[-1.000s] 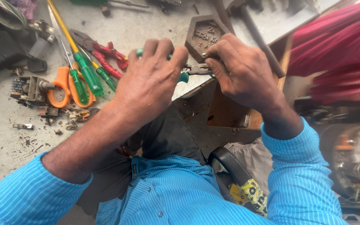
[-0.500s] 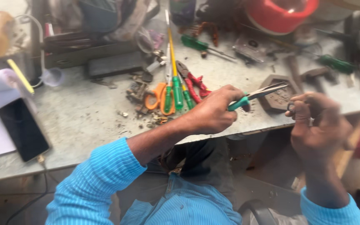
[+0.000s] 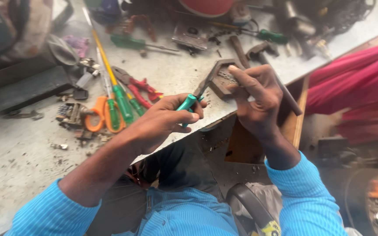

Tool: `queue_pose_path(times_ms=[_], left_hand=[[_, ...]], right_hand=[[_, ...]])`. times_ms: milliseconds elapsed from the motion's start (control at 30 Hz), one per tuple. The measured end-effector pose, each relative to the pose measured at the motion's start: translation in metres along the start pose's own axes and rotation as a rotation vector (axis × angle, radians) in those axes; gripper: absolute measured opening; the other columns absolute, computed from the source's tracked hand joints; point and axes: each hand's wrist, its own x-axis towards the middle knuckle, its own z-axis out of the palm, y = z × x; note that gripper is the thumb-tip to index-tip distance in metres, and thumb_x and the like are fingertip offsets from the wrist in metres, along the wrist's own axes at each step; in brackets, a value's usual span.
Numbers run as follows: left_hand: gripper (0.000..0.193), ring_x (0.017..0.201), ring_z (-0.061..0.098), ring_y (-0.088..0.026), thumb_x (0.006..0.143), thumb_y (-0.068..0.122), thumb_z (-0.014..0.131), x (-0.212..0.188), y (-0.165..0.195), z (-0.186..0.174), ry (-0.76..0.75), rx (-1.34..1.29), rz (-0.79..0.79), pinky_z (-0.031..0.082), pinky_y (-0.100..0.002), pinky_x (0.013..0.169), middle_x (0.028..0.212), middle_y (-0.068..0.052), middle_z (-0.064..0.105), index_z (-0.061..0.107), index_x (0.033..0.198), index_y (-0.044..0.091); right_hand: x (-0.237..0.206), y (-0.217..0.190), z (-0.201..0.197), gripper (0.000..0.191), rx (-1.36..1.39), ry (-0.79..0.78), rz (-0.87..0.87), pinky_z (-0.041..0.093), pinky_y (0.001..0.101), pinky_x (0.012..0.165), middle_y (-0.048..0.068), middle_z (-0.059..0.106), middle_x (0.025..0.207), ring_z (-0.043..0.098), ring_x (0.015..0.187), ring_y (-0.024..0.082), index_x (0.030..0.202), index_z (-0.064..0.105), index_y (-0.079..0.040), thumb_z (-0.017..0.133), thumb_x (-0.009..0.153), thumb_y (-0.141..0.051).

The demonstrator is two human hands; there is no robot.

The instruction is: The person works at a cluttered workbench, using a hammer and pliers to shape and adjust small metal parts of a lock mechanism. They repeatedly strike a component held in a hexagonal weight, then use pliers to bend and align the piece before placing it back for further hammering.

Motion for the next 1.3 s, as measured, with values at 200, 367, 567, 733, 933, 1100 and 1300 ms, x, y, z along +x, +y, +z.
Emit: queue_pose_path(times_ms=[200, 367, 567, 733, 933, 1100, 1300], left_hand=[[0.032, 0.096, 0.058, -0.010, 0.088, 0.017, 0.064, 0.001, 0.000, 0.006, 0.015, 0.172, -0.013, 0.047, -0.031, 0.087, 0.101, 0.002, 0.065, 0.066, 0.119, 0.008], [0.030, 0.093, 0.059, -0.011, 0.089, 0.021, 0.065, 0.004, -0.005, 0.010, 0.064, 0.242, -0.031, 0.047, -0.029, 0.085, 0.099, 0.000, 0.067, 0.068, 0.116, 0.007], [0.041, 0.094, 0.063, -0.014, 0.089, 0.031, 0.065, 0.006, -0.005, 0.014, 0.173, 0.382, -0.071, 0.049, -0.031, 0.086, 0.100, -0.006, 0.070, 0.069, 0.120, 0.005], [0.049, 0.091, 0.062, -0.017, 0.093, 0.042, 0.058, 0.005, 0.000, 0.017, 0.197, 0.448, -0.118, 0.051, -0.035, 0.080, 0.097, -0.010, 0.070, 0.070, 0.118, 0.001], [0.044, 0.080, 0.060, -0.012, 0.094, 0.040, 0.056, 0.002, 0.004, 0.021, 0.186, 0.486, -0.001, 0.049, -0.034, 0.071, 0.080, -0.003, 0.067, 0.073, 0.112, 0.003], [0.039, 0.071, 0.054, -0.014, 0.096, 0.039, 0.056, 0.002, 0.009, 0.026, 0.240, 0.609, -0.038, 0.047, -0.037, 0.064, 0.070, -0.005, 0.057, 0.068, 0.093, 0.002], [0.033, 0.078, 0.064, -0.016, 0.089, 0.029, 0.064, 0.006, 0.003, 0.024, 0.341, 0.623, 0.097, 0.054, -0.037, 0.070, 0.085, -0.009, 0.064, 0.055, 0.104, 0.001]], right_hand=[[0.000, -0.002, 0.001, 0.033, -0.085, -0.030, 0.043, 0.052, 0.0262, 0.068, 0.005, 0.063, 0.100, 0.061, 0.085, 0.010, 0.119, 0.070, -0.003, 0.091, 0.094, -0.010], [0.004, -0.007, 0.003, 0.028, -0.403, -0.029, -0.112, 0.044, 0.0351, 0.066, 0.007, 0.060, 0.096, 0.055, 0.087, 0.020, 0.103, 0.073, -0.007, 0.091, 0.087, -0.020], [0.001, -0.015, 0.002, 0.023, -0.519, -0.113, -0.194, 0.046, 0.0420, 0.090, 0.003, 0.064, 0.107, 0.063, 0.103, 0.025, 0.107, 0.071, -0.011, 0.089, 0.093, -0.015], [-0.003, -0.015, 0.000, 0.023, -0.494, -0.146, -0.200, 0.047, 0.0411, 0.082, 0.003, 0.061, 0.102, 0.059, 0.095, 0.024, 0.109, 0.072, -0.010, 0.088, 0.094, -0.016], [-0.007, -0.015, 0.001, 0.019, -0.513, -0.161, -0.200, 0.047, 0.0371, 0.073, 0.004, 0.060, 0.101, 0.056, 0.089, 0.019, 0.109, 0.072, -0.011, 0.086, 0.096, -0.009], [-0.008, -0.014, 0.002, 0.018, -0.635, -0.169, -0.219, 0.048, 0.0359, 0.073, 0.003, 0.057, 0.104, 0.056, 0.092, 0.019, 0.110, 0.074, -0.013, 0.081, 0.096, -0.006], [-0.003, -0.012, 0.004, 0.019, -0.619, -0.152, -0.231, 0.048, 0.0365, 0.073, 0.004, 0.056, 0.103, 0.056, 0.092, 0.020, 0.112, 0.071, -0.014, 0.084, 0.098, -0.010]])
